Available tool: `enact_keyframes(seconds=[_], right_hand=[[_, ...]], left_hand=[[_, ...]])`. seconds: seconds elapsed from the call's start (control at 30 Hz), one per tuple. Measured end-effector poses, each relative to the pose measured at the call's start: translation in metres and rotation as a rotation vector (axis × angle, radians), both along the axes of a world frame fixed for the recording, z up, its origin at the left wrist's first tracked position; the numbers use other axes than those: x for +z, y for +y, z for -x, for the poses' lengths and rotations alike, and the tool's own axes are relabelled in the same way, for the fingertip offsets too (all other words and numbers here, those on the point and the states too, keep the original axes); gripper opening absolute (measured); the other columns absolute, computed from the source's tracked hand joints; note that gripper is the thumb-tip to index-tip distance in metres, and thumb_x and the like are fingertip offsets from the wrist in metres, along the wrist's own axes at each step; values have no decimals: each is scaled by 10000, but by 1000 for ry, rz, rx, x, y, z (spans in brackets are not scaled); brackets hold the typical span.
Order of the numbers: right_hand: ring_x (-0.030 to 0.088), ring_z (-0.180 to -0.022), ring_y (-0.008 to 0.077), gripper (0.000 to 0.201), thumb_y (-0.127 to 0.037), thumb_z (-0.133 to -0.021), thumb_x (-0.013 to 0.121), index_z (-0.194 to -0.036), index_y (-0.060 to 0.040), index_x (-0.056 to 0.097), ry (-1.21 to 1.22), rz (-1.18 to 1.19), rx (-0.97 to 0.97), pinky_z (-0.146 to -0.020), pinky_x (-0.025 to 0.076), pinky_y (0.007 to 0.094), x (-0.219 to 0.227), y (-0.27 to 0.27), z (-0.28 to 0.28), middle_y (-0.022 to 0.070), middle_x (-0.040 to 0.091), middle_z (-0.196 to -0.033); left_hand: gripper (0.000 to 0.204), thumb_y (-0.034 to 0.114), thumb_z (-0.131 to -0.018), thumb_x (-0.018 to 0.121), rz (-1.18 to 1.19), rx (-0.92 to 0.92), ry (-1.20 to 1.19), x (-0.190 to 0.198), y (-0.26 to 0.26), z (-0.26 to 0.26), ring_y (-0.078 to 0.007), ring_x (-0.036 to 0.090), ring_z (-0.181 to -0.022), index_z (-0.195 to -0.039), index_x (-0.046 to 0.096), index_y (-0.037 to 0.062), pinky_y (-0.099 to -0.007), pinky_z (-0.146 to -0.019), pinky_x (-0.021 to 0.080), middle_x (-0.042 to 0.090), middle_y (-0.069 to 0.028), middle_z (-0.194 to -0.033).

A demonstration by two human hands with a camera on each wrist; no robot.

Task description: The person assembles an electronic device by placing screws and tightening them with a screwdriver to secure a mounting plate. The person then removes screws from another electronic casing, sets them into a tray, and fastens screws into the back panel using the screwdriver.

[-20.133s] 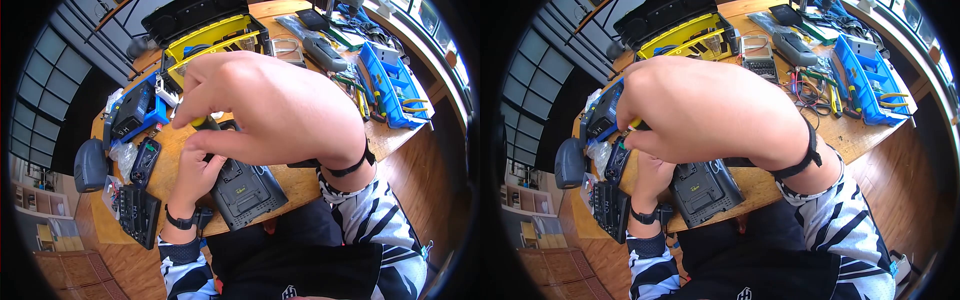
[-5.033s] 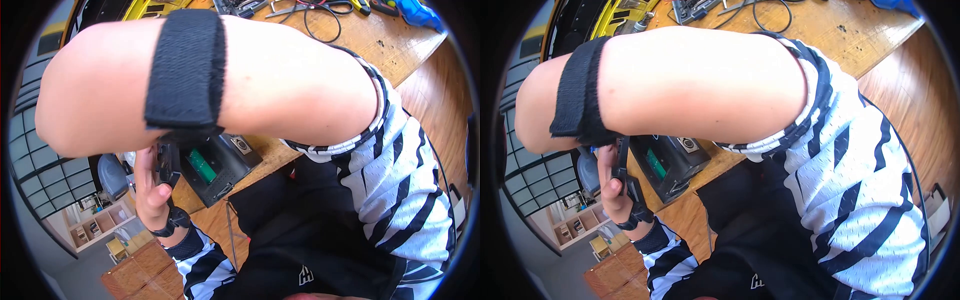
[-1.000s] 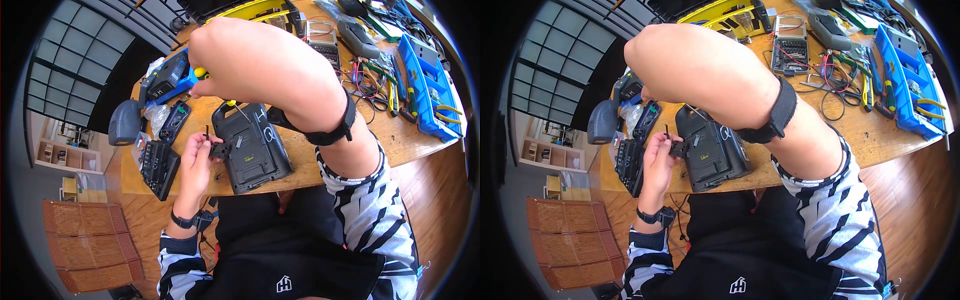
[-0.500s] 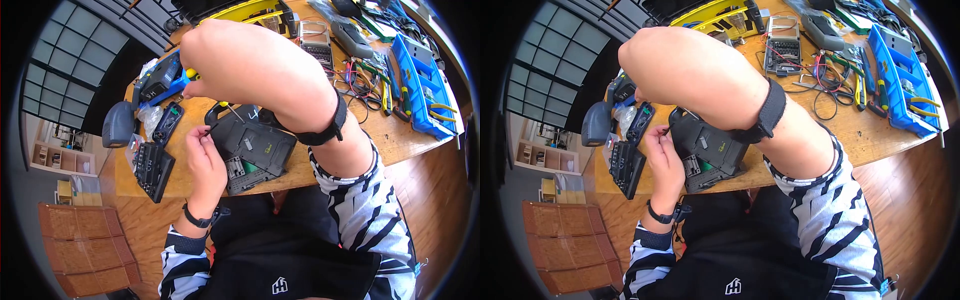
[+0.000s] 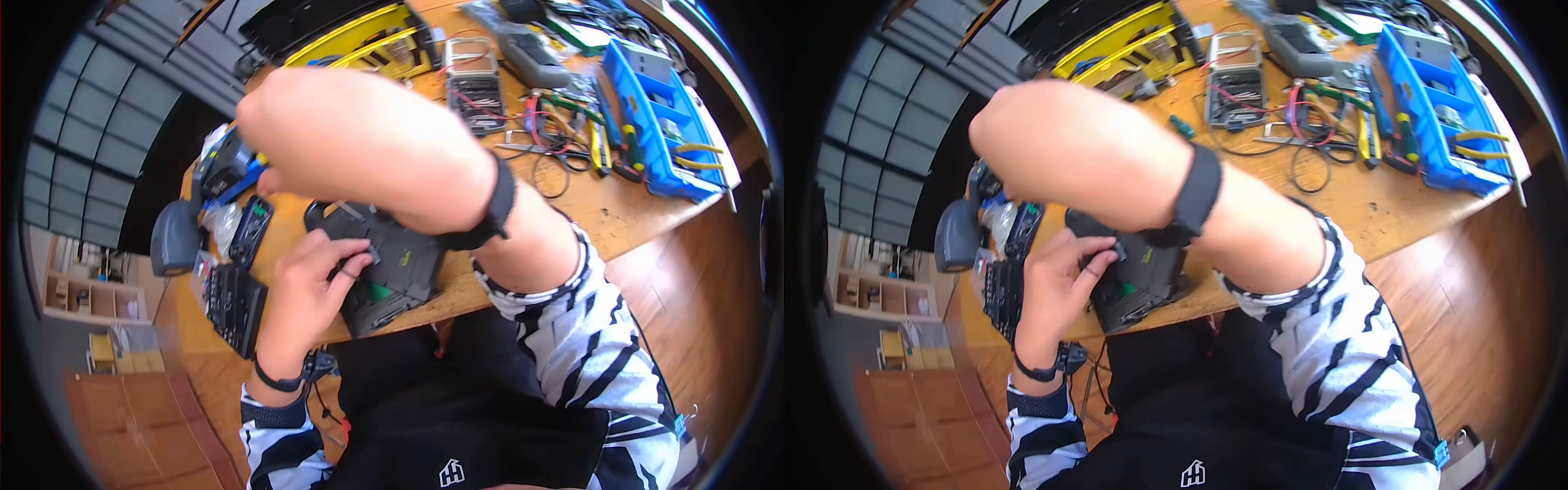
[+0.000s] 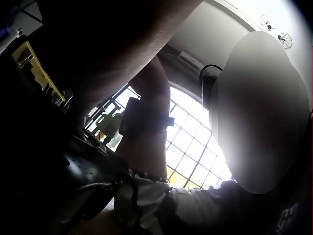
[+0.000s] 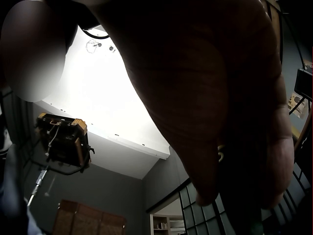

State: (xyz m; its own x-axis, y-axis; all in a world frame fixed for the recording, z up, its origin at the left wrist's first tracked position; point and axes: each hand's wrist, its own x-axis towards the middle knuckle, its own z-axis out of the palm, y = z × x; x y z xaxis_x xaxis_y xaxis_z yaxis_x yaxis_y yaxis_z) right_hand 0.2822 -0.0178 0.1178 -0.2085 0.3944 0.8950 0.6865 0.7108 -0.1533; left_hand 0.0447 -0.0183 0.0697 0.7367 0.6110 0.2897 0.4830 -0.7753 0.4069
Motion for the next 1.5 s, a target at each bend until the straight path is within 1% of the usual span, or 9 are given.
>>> enact_keyframes(seconds=[0.07,0.27,0.6,0.67,0.8,0.87,1.0,1.1,1.5], right_hand=[[746,-1077,438,296,-221,-945,885,-970,26,725,-51,40,0,-912,634,486,-1,-1,-2,210,738,-1005],[716,-1140,423,312,-189,-971,860,-1115,26,686,-18,58,64,-960,611,469,0,-4,-6,201,726,-1087],[763,-901,442,320,-273,-966,878,-919,24,768,1,107,-14,-807,627,500,3,10,4,230,744,-862],[686,-1133,399,237,-149,-981,818,-1095,-11,664,-81,180,70,-981,577,458,-4,11,-5,166,696,-1076],[679,-1150,395,231,-154,-983,818,-1098,-15,673,-44,145,112,-982,574,459,-7,10,-10,163,701,-1101],[685,-1136,403,249,-162,-976,825,-1114,-10,684,-185,107,59,-985,578,467,-6,10,-13,173,707,-1092],[783,-835,406,371,-353,-946,916,-921,6,824,-65,170,-118,-782,639,494,13,8,9,199,758,-781],[784,-860,411,375,-362,-943,919,-941,2,828,-57,250,-92,-798,639,493,15,7,6,205,767,-818],[789,-902,406,367,-357,-942,919,-970,0,839,-87,195,-120,-828,640,487,12,11,7,213,773,-848]], left_hand=[[183,65,-971,894,34,-4,12,-5,0,-1,-175,609,-713,-1141,867,4,-336,-656,470,618,-66,-810],[104,18,-986,859,187,103,29,-6,-1,-5,-107,518,-728,-1079,826,-14,-291,-669,443,595,-20,-859],[125,13,-1030,796,254,64,3,-3,-1,0,-131,580,-754,-1154,786,2,-291,-712,494,628,-47,-892],[130,40,-1040,797,252,80,-6,1,0,4,-159,621,-758,-1165,770,11,-315,-724,520,650,-72,-900],[128,59,-1074,782,211,217,-108,19,28,23,-103,580,-776,-1188,764,3,-289,-727,513,686,-38,-938],[101,56,-1072,779,-36,257,-111,33,61,24,-120,572,-748,-1143,755,-11,-300,-704,502,646,-60,-882],[190,156,-1048,800,-397,253,-65,30,211,31,-412,726,-908,-1140,770,-7,-505,-820,575,752,-203,-1022],[184,167,-1049,785,-515,384,187,27,273,32,-433,765,-1056,-1148,789,12,-528,-918,611,786,-209,-1129],[293,234,-1040,782,-559,447,432,-1,286,31,-411,680,-1304,-1248,824,32,-531,-1115,570,737,-210,-1257]])
